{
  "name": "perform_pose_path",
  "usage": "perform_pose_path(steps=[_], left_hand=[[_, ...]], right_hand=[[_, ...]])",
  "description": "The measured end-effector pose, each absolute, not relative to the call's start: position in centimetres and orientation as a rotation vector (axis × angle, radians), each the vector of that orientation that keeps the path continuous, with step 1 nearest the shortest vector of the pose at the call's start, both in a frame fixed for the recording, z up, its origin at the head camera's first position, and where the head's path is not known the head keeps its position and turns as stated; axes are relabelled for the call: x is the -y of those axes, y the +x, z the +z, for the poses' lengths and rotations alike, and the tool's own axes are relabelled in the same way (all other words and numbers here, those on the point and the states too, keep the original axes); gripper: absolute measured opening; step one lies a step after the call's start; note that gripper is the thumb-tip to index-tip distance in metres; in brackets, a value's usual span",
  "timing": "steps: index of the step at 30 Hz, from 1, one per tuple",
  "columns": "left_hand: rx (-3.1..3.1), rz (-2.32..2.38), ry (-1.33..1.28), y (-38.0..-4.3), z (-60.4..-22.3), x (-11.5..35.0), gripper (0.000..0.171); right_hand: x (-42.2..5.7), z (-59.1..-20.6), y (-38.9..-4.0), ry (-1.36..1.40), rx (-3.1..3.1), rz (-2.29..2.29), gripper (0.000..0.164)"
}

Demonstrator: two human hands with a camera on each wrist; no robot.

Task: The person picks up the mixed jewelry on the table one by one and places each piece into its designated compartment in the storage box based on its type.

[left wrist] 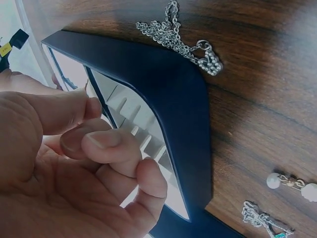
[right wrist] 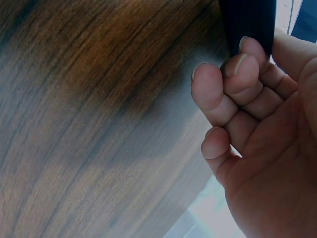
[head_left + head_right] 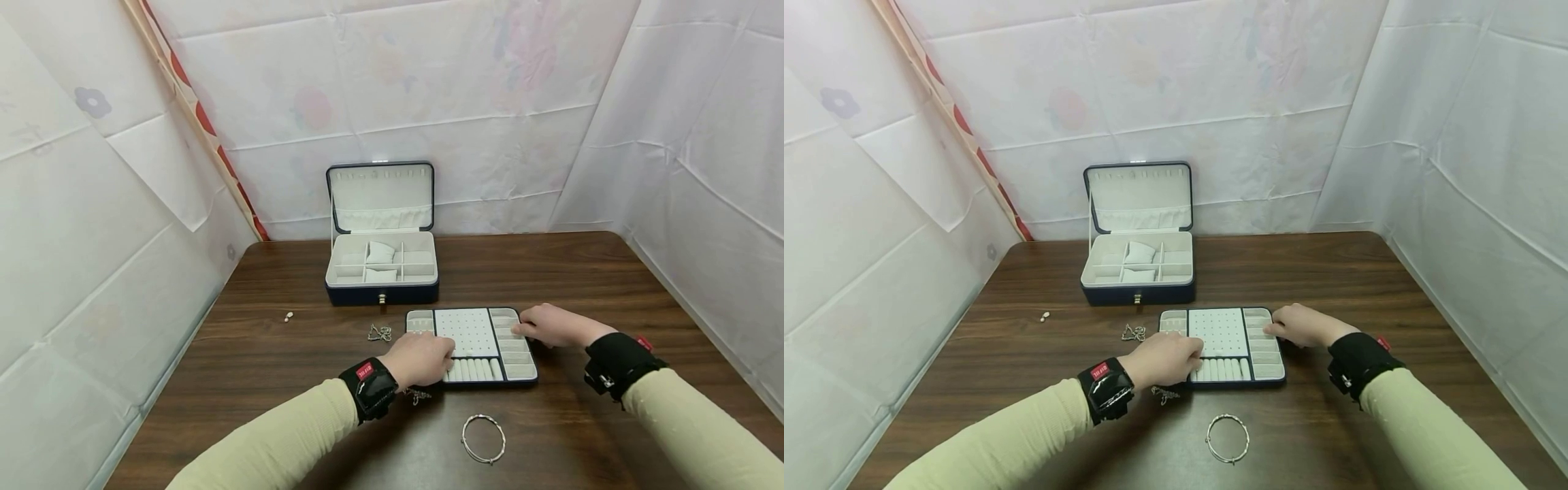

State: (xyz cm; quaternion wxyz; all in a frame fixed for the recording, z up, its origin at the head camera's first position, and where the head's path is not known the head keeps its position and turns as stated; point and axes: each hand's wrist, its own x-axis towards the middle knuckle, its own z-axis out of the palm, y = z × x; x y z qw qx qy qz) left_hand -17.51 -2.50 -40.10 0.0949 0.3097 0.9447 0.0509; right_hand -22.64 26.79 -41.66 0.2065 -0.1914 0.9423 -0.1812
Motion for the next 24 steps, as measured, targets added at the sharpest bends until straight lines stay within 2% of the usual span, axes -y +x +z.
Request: perform_pose_path(steps=[6,24], left_hand=[[-2.805,0.158,0.827,-17.67,-40.29,2.36,0.019],[-2.806,0.249,0.812,-18.33,-40.25,2.92,0.032]], right_hand=[[-26.79,-41.60,-22.64,-0.553,-2.630,-0.508,0.033],[-26.64,-41.48,-22.44,-0.507,-2.613,-0.515,0.033]])
